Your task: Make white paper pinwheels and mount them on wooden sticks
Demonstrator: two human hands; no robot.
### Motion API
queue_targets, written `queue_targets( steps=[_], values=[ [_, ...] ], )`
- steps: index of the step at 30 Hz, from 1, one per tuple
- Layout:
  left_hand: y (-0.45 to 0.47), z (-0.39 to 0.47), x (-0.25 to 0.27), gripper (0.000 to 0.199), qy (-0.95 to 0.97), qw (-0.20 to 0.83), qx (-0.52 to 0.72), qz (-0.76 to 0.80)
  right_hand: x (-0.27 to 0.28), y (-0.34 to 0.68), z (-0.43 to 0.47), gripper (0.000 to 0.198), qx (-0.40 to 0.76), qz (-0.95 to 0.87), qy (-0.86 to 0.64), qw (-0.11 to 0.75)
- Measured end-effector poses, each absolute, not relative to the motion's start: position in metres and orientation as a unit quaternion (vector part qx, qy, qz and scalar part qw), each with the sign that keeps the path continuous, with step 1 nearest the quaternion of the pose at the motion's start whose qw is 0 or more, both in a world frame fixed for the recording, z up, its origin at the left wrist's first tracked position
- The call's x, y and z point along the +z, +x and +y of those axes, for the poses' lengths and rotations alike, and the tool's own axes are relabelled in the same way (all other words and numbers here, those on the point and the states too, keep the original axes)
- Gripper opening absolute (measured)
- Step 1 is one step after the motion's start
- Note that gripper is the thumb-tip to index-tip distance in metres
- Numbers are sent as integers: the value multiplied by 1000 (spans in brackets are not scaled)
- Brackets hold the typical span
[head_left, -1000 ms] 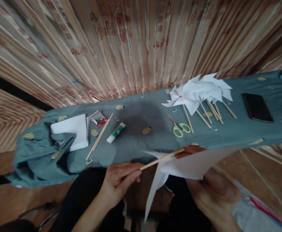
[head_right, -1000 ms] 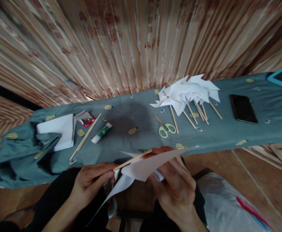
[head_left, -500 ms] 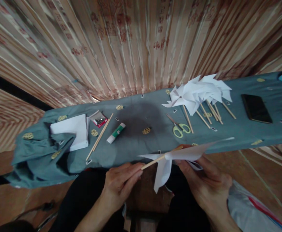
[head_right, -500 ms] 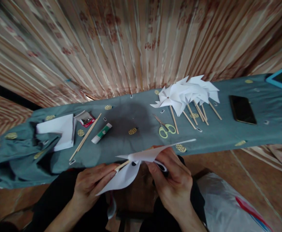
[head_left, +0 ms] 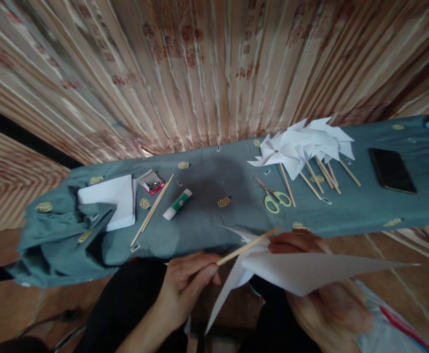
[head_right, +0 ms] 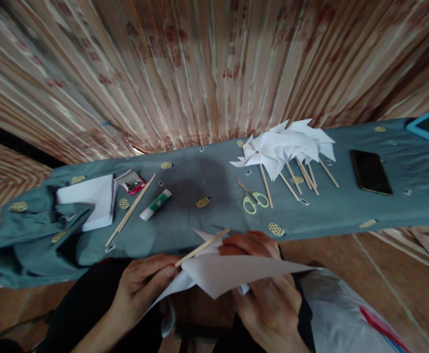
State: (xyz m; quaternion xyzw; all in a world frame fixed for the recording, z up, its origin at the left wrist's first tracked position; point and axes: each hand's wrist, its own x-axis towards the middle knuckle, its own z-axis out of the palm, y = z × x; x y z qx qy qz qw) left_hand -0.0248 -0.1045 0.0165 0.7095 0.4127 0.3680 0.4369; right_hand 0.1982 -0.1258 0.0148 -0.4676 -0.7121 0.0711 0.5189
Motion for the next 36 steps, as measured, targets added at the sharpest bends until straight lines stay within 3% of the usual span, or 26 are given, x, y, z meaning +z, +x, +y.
queue_targets(
  steps=[5, 9, 17, 22, 25, 28, 32, 36],
  values=[
    [-26, -103, 15, 23, 667, 465, 386, 437, 22, 193, -123, 31, 43, -718, -473, 509],
    [-33, -94, 22, 22, 565, 466, 479, 485, 26, 191, -119, 25, 38, -714, -465, 523],
    [-22, -81, 59, 19, 409, 641, 463, 455, 48, 201, -78, 7, 48, -732, -460, 500],
    [-1, -48, 69, 25, 361, 675, 509, 392, 64, 217, -14, 7, 57, -638, -517, 568],
    [13, -26, 66, 23, 354, 666, 544, 367, 64, 227, 14, 14, 135, -508, -555, 644],
    [15, -11, 53, 28, 369, 640, 554, 383, 52, 238, 22, 23, 292, -393, -490, 721],
    [6, -2, 34, 37, 406, 609, 534, 423, 29, 243, 9, 32, 472, -383, -448, 656],
    [2, -2, 33, 35, 445, 582, 528, 430, 22, 228, -1, 27, 522, -435, -471, 563]
  ],
)
